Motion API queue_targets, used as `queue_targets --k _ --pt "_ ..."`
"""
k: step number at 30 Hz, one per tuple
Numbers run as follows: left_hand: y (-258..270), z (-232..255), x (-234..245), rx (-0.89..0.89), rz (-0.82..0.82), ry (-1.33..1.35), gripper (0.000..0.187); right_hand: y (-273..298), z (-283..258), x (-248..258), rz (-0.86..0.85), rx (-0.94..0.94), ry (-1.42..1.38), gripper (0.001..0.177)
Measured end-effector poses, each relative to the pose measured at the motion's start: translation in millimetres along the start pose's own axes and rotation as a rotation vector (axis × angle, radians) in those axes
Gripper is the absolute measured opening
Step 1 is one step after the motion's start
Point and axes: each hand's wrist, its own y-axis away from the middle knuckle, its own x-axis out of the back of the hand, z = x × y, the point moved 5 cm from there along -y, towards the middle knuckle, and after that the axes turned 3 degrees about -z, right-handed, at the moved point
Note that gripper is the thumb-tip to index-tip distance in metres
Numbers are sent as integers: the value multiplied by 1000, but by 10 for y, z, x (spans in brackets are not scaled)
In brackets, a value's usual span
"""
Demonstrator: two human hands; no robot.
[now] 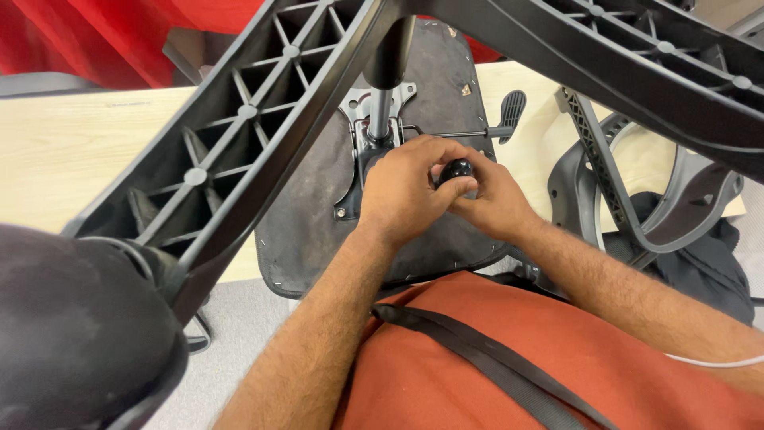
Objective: The person works on an office chair base placed on a table, unscrewing a black round knob under the seat mechanism by hand, then uses a screwdriver to loosen screws and removes screws from the seat plate, setting them on the table. The person tilts and repositions the chair and continues turning the knob by hand.
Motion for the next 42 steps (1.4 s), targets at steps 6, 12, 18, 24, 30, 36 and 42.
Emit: queue_targets --k 6,12,18,24,30,36,42 --pt "12 -26 55 128 -8 -54 44 33 -61 -54 111 -122 -28 39" --pt "37 38 34 -53 48 25 48 56 102 -48 24 -41 -127 35" --pt "146 -33 -13 -87 35 174 38 -64 216 -15 -229 15 -244 45" --pt "178 -116 -57 63 169 167 32 -77 90 -24 -264 84 -208 55" --pt "122 -74 -103 138 259 135 35 -56 18 151 -168 127 -90 67" --pt "91 -12 -169 155 282 122 43 -57 -23 167 -147 141 -79 67" --pt "56 41 -180 113 202 111 48 -54 155 161 -125 0 -47 47"
